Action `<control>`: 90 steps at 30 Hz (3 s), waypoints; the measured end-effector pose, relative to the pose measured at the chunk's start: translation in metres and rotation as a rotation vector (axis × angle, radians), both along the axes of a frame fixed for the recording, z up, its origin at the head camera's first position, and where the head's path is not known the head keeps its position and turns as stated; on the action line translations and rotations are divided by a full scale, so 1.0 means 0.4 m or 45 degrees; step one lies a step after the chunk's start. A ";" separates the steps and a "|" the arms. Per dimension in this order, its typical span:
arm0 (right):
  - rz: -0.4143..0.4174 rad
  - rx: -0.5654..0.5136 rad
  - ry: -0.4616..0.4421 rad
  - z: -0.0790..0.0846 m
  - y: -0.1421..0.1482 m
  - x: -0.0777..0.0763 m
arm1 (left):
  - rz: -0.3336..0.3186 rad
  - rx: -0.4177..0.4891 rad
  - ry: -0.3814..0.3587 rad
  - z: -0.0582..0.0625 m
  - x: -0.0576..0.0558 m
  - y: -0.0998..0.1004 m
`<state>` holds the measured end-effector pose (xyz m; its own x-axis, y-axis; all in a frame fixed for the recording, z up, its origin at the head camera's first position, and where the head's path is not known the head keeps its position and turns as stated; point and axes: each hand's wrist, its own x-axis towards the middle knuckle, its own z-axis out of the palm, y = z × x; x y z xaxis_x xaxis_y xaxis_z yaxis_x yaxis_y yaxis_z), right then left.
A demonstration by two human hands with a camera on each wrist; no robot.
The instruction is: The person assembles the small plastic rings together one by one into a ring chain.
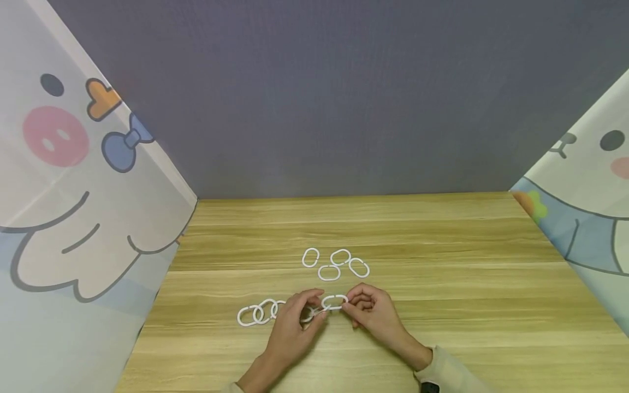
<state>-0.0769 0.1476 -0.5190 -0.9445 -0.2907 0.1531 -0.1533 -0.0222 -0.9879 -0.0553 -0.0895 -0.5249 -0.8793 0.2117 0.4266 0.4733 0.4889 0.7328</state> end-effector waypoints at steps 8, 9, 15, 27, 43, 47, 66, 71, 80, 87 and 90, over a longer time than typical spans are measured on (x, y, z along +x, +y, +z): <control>0.015 0.018 0.001 0.001 0.001 0.000 | 0.034 -0.040 -0.050 0.000 -0.001 -0.005; 0.017 0.018 0.003 0.001 0.001 0.000 | 0.038 -0.038 -0.054 0.000 -0.001 -0.005; 0.032 0.035 0.023 -0.003 0.003 0.000 | 0.069 -0.012 -0.053 0.000 0.000 -0.003; 0.029 0.134 0.041 -0.003 0.005 0.002 | 0.083 -0.019 0.024 0.002 0.001 0.000; 0.065 0.151 0.110 -0.006 0.013 -0.008 | 0.082 0.120 0.076 -0.002 -0.002 -0.002; 0.040 0.132 0.178 -0.008 0.018 -0.017 | 0.097 0.128 0.064 -0.003 -0.002 -0.004; -0.359 0.268 0.415 -0.002 0.040 -0.055 | 0.114 0.137 0.003 0.002 0.001 -0.005; -0.379 0.266 0.398 -0.003 0.045 -0.059 | 0.105 0.147 0.037 0.001 -0.001 -0.006; -0.392 0.403 0.417 -0.004 0.047 -0.056 | 0.113 0.165 0.012 0.003 0.000 -0.006; -0.394 0.663 0.386 -0.001 0.047 -0.059 | 0.125 0.174 0.003 0.005 0.001 -0.005; -0.404 0.709 0.386 0.000 0.046 -0.059 | 0.126 0.183 -0.001 0.005 0.001 -0.006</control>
<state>-0.1005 0.1662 -0.5190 -0.9358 -0.1204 0.3315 -0.3391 0.5652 -0.7520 -0.0550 -0.0918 -0.5227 -0.8933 0.0606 0.4454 0.4271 0.4231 0.7991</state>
